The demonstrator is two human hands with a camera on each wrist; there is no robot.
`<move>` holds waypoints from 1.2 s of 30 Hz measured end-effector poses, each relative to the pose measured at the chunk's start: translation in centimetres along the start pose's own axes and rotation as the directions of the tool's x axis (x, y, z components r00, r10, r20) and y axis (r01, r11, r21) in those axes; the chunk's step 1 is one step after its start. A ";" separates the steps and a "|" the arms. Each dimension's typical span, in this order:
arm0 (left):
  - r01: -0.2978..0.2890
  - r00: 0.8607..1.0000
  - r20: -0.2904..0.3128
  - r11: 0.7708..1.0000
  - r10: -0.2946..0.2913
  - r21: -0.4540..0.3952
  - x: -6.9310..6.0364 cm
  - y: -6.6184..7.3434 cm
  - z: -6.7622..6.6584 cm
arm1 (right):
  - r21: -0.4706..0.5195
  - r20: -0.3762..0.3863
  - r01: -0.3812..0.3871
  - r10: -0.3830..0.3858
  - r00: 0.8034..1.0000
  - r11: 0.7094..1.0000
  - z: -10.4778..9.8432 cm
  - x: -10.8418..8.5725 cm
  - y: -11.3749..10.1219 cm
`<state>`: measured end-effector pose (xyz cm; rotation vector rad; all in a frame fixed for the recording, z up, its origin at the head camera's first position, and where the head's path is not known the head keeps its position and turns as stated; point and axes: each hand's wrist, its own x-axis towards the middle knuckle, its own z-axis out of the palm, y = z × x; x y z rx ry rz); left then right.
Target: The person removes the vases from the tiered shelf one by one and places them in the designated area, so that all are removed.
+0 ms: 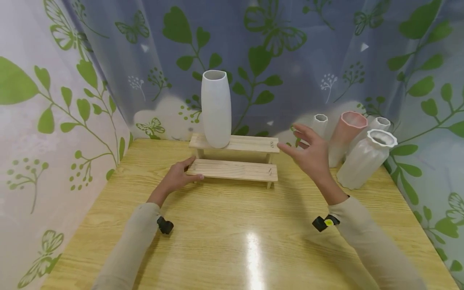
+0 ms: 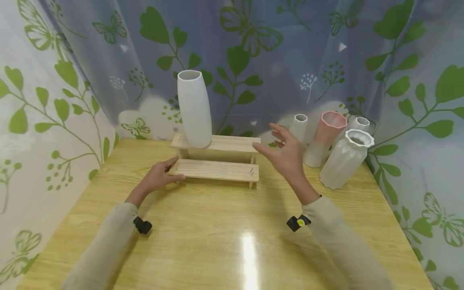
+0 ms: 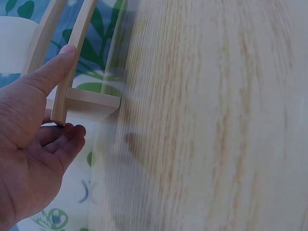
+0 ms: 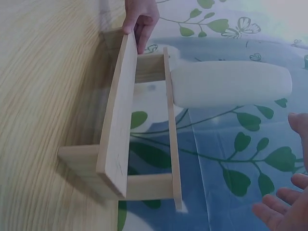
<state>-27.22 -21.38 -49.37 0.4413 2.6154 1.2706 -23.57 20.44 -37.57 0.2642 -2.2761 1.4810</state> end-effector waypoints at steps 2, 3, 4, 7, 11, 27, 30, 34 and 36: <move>-0.001 1.000 0.000 1.000 0.001 -0.002 0.0 0.0 0.0 | -0.009 0.016 0.001 -0.001 1.000 1.000 0.6 0.2 -0.3; -0.002 1.000 0.001 1.000 0.002 -0.003 0.0 0.0 0.0 | -0.009 0.026 0.003 -0.003 1.000 1.000 0.8 0.3 -0.4; -0.003 1.000 0.003 1.000 0.003 -0.005 0.0 0.1 0.1 | -0.007 0.036 0.004 -0.004 0.999 1.000 1.1 0.5 -0.5; -0.001 1.000 0.004 1.000 0.001 -0.008 0.1 0.0 0.1 | 0.008 0.062 0.003 -0.004 0.998 1.000 1.9 0.9 -0.8; -0.009 1.000 0.005 1.000 0.009 -0.011 0.1 -0.1 0.0 | 0.036 0.089 -0.007 0.004 0.996 0.999 3.0 1.6 -1.0; 0.003 1.000 0.004 1.000 -0.003 -0.007 0.3 -0.2 0.0 | 0.015 0.217 0.006 -0.009 0.976 1.000 6.4 4.4 -2.7; 0.005 1.000 0.000 1.000 -0.005 0.005 0.2 -0.1 0.0 | 0.000 0.239 0.003 -0.003 0.971 1.000 7.1 5.0 -3.0; -0.003 1.000 -0.003 1.000 0.004 0.014 0.1 -0.1 0.0 | -0.017 0.260 -0.006 0.010 0.966 1.000 8.2 5.6 -3.5; -0.008 1.000 -0.007 1.000 0.008 0.014 0.0 0.0 0.0 | -0.021 0.267 -0.005 0.010 0.964 1.000 8.7 5.8 -3.9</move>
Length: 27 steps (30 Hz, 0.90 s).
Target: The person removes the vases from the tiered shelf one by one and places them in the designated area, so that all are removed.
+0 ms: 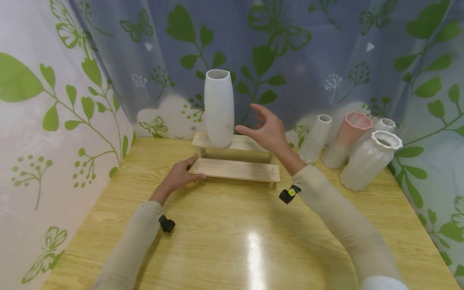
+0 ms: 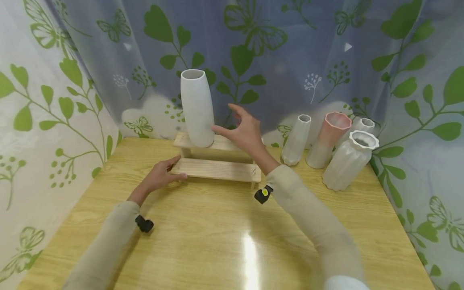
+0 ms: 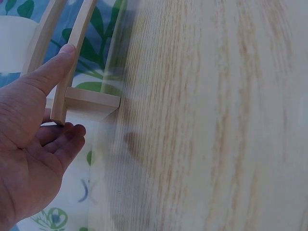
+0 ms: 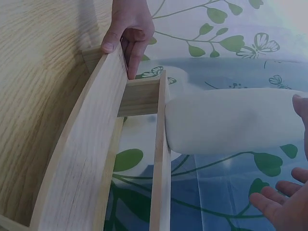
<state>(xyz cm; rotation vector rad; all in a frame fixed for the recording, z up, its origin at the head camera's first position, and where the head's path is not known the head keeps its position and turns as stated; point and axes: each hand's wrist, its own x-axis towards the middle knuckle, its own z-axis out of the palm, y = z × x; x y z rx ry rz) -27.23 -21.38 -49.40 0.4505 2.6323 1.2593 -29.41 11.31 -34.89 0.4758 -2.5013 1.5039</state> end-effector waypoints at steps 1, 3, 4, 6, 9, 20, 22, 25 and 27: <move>-0.003 1.000 0.000 1.000 0.003 0.001 0.0 0.0 0.0 | -0.003 0.002 -0.001 0.001 1.000 1.000 0.2 0.2 -0.2; -0.008 1.000 -0.002 1.000 0.008 0.005 0.0 0.1 0.0 | -0.010 0.007 -0.001 0.001 1.000 1.000 0.6 0.6 -0.4; -0.010 1.000 -0.003 1.000 0.010 0.007 0.0 0.1 0.0 | -0.014 0.009 -0.002 0.003 1.000 1.000 0.7 0.7 -0.5; -0.013 1.000 -0.003 1.000 0.013 0.013 0.0 0.1 0.0 | -0.016 0.011 -0.008 0.008 1.000 1.000 1.1 1.1 -0.7; -0.018 1.000 -0.004 1.000 0.018 0.021 0.0 0.0 0.0 | -0.007 0.015 -0.014 0.014 1.000 1.000 1.7 1.5 -0.7; -0.019 1.000 -0.004 1.000 0.019 0.018 0.1 0.0 0.0 | 0.005 0.010 -0.026 0.026 1.000 1.000 3.7 3.1 -0.6; -0.015 1.000 -0.003 1.000 0.015 0.010 0.1 0.1 0.0 | 0.024 0.013 -0.031 0.031 0.999 0.999 4.0 3.3 -0.5; -0.013 1.000 0.000 1.000 0.013 0.004 0.0 0.1 0.0 | 0.059 0.017 -0.035 0.034 0.999 0.998 4.5 3.5 -0.4; -0.015 1.000 -0.001 1.000 0.015 0.004 0.1 0.1 0.0 | 0.080 0.020 -0.035 0.034 0.999 0.996 4.8 3.7 -0.4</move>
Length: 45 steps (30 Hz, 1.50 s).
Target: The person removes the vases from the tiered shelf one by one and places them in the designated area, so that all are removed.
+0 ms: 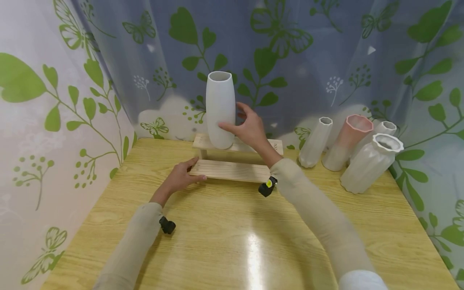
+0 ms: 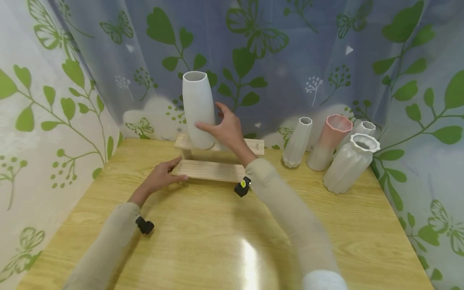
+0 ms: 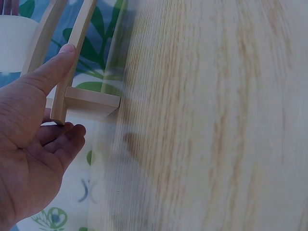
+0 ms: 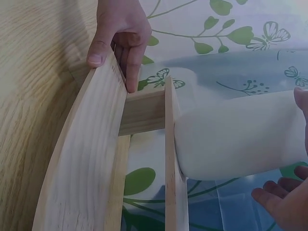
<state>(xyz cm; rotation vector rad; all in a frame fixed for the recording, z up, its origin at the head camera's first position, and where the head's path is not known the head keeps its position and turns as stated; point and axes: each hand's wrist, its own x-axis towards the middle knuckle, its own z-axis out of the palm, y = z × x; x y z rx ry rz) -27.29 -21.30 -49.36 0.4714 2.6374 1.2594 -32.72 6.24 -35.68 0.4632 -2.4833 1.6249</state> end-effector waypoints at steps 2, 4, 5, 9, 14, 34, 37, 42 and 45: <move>-0.001 1.000 0.000 1.000 0.001 -0.001 0.0 0.0 0.0 | 0.015 -0.005 0.003 -0.003 1.000 1.000 0.3 0.1 0.1; 0.000 1.000 0.000 1.000 0.000 -0.002 0.0 0.0 0.0 | 0.022 -0.009 0.004 -0.004 1.000 1.000 0.6 0.3 0.1; 0.001 1.000 0.000 1.000 -0.001 -0.004 0.0 0.1 0.1 | 0.024 -0.010 0.004 -0.004 1.000 1.000 0.7 0.4 0.1; 0.001 1.000 0.002 1.000 -0.001 -0.006 0.0 0.2 0.1 | 0.022 -0.011 -0.019 0.019 1.000 1.000 1.1 0.6 0.3; -0.005 1.000 0.001 1.000 0.005 -0.009 0.0 0.2 0.1 | 0.012 -0.003 -0.031 0.031 1.000 0.999 1.6 0.8 0.3; 0.003 1.000 0.004 1.000 -0.003 0.008 -0.2 0.0 -0.3 | -0.025 0.014 -0.024 0.024 1.000 0.999 1.8 1.1 -0.5; 0.012 1.000 0.003 1.000 -0.012 0.010 -0.2 0.1 -0.2 | -0.030 -0.003 -0.020 0.020 1.000 0.999 1.8 1.0 -0.6; 0.017 1.000 0.009 1.000 -0.017 0.014 -0.1 0.2 -0.1 | -0.050 -0.035 -0.034 0.033 0.999 0.998 1.4 1.0 -0.6; 0.014 1.000 0.009 1.000 -0.014 0.016 0.0 0.2 -0.1 | -0.057 -0.053 -0.036 0.033 0.998 0.998 0.9 0.9 -0.7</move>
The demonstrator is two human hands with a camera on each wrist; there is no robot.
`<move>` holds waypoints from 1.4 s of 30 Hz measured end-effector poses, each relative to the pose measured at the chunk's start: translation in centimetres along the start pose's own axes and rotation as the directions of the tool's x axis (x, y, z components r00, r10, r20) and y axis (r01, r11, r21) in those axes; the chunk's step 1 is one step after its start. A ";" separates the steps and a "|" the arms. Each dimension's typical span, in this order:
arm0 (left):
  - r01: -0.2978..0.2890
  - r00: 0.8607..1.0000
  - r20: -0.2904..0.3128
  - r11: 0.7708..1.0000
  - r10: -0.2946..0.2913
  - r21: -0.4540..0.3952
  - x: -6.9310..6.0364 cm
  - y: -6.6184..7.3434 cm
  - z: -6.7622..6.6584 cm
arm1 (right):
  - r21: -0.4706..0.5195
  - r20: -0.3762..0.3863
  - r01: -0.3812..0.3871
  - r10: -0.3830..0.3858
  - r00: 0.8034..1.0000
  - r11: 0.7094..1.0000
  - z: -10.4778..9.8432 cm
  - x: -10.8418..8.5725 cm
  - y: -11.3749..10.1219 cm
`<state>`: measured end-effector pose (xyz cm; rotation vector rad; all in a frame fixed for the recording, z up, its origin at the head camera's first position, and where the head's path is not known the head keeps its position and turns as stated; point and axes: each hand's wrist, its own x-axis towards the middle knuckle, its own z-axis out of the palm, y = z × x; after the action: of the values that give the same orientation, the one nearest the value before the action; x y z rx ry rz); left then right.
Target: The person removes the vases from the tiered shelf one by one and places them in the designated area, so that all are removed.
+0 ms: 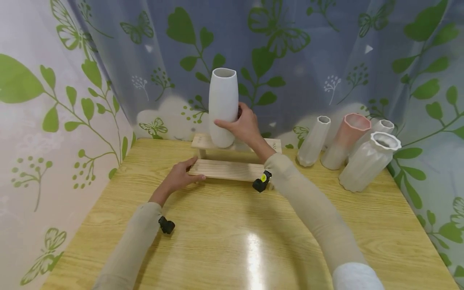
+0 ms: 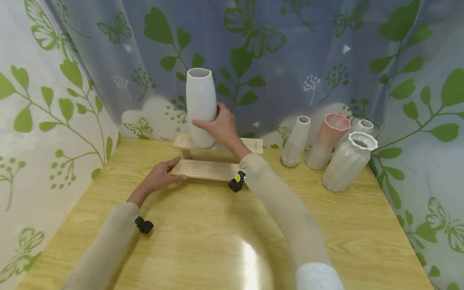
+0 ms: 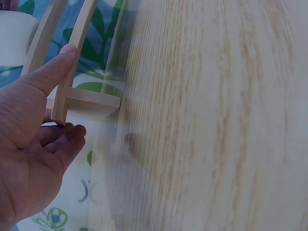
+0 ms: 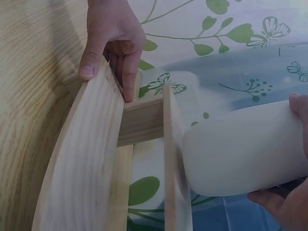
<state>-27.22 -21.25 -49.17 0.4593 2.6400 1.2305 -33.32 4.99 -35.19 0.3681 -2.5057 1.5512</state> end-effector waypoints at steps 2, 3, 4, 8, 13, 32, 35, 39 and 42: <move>-0.003 1.000 -0.001 1.000 0.003 0.003 0.0 0.0 0.0 | 0.000 -0.005 -0.002 0.002 1.000 1.000 -0.5 -0.1 -0.1; -0.006 1.000 0.000 1.000 0.006 0.004 0.0 0.0 0.1 | 0.001 -0.008 0.002 -0.002 1.000 1.000 -0.7 -0.2 -0.2; -0.008 1.000 0.001 1.000 0.008 0.002 0.0 0.0 0.1 | 0.004 -0.010 0.003 -0.003 1.000 1.000 -1.0 -0.2 -0.3; -0.014 1.000 0.001 1.000 0.014 -0.007 0.0 -0.1 0.1 | 0.019 -0.011 0.001 0.000 1.000 1.000 -2.0 -0.7 -0.6; -0.011 1.000 0.001 1.000 0.011 -0.008 0.0 0.0 0.1 | 0.033 -0.021 -0.017 0.017 1.000 0.999 -3.0 -1.2 -0.7; -0.030 1.000 0.003 1.000 0.030 -0.002 0.0 0.0 -0.1 | 0.089 -0.054 -0.048 0.053 0.997 0.995 -7.4 -3.4 -0.8; -0.026 1.000 0.005 1.000 0.026 -0.005 0.0 -0.1 -0.1 | 0.093 -0.060 -0.056 0.062 0.996 0.994 -7.9 -3.9 -0.9; -0.021 1.000 0.010 1.000 0.021 -0.006 0.0 -0.1 -0.1 | 0.093 -0.070 -0.057 0.063 0.996 0.994 -8.4 -4.3 -0.8; -0.017 1.000 0.013 1.000 0.018 -0.014 -0.1 0.1 -0.1 | 0.098 -0.079 -0.042 0.050 0.996 0.994 -8.8 -4.6 -0.6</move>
<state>-27.17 -21.32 -49.06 0.4875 2.6208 1.2458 -28.63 13.15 -32.04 0.2565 -2.4007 1.6734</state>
